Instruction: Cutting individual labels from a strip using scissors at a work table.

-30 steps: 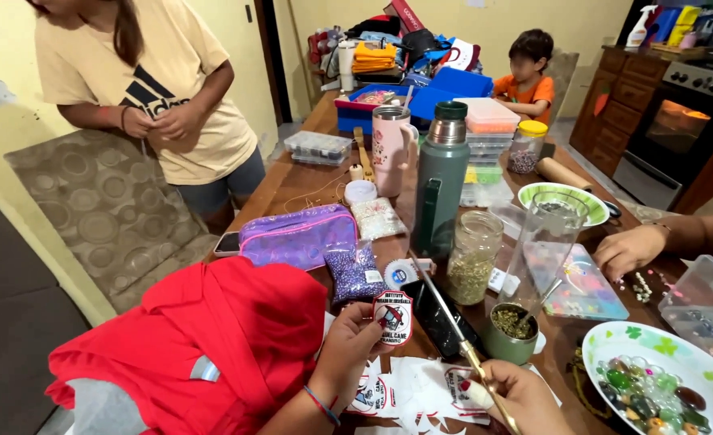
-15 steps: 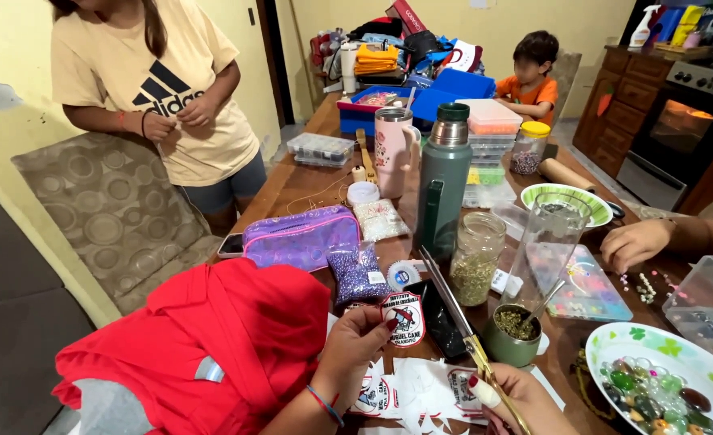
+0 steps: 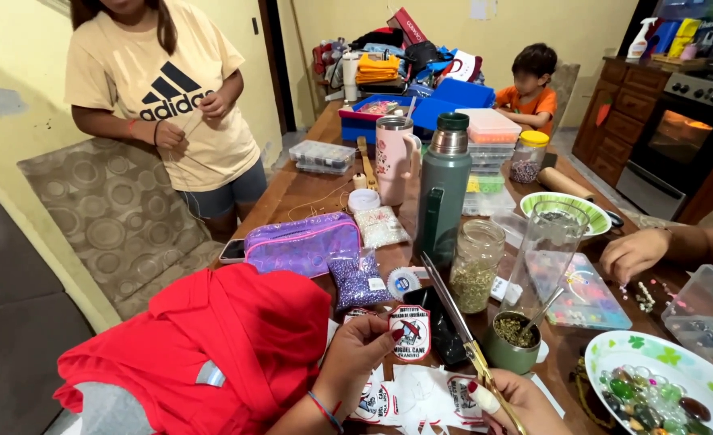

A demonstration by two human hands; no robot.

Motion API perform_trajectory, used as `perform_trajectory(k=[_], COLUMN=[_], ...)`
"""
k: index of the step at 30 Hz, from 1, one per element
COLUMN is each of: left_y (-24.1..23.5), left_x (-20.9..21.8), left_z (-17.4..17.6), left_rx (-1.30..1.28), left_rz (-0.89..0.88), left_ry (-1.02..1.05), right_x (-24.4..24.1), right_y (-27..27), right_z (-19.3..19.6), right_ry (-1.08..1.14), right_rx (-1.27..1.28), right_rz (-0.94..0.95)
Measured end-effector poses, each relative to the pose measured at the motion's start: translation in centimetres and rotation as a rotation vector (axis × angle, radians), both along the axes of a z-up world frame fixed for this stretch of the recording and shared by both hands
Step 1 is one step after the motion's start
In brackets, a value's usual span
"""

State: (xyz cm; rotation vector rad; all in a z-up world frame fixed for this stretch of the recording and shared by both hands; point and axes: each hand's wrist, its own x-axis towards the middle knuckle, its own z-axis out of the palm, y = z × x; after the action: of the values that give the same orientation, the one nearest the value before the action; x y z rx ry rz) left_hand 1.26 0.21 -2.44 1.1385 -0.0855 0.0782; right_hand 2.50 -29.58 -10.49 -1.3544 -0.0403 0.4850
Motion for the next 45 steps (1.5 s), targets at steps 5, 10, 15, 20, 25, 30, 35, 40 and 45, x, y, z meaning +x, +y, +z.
perform_trajectory(k=[5,10,15,20,25,30,35,40,45], left_y=[0.0,0.1,2.8,3.3,3.1,3.3,3.4,2.8,3.1], left_x=[-0.5,-0.3,1.4,0.2,-0.1,-0.7,-1.3,0.8,0.7], left_z=[0.6,0.3,0.3,3.4,2.7,3.1,3.6,1.3,0.6], left_rx=[0.011,0.017,0.034,-0.447,-0.491,-0.485,-0.503,0.068,0.691], left_rz=[-0.056,-0.058,0.082,-0.161,-0.387,-0.469,-0.575,0.020,0.386], left_ry=[-0.024,-0.047,-0.038,-0.001,-0.015,-0.088,-0.115,-0.192,-0.365], right_x=[-0.8,-0.1,0.0,0.4,1.8,1.2,0.6,1.1,1.0], right_y=[0.8,0.2,0.1,0.4,0.1,0.1,1.1,0.0,-0.1], right_z=[1.7,0.5,0.5,0.8,0.7,-0.2,1.2,-0.1,-0.3], right_ry=[-0.115,-0.123,-0.040,-0.135,-0.129,-0.076,-0.057,-0.080,-0.050], right_rx=[-0.111,-0.105,-0.117,-0.051,-0.125,-0.110,-0.033,-0.092,-0.019], right_rz=[-0.052,-0.026,-0.079,-0.126,-0.081,-0.066,-0.110,-0.081,-0.018])
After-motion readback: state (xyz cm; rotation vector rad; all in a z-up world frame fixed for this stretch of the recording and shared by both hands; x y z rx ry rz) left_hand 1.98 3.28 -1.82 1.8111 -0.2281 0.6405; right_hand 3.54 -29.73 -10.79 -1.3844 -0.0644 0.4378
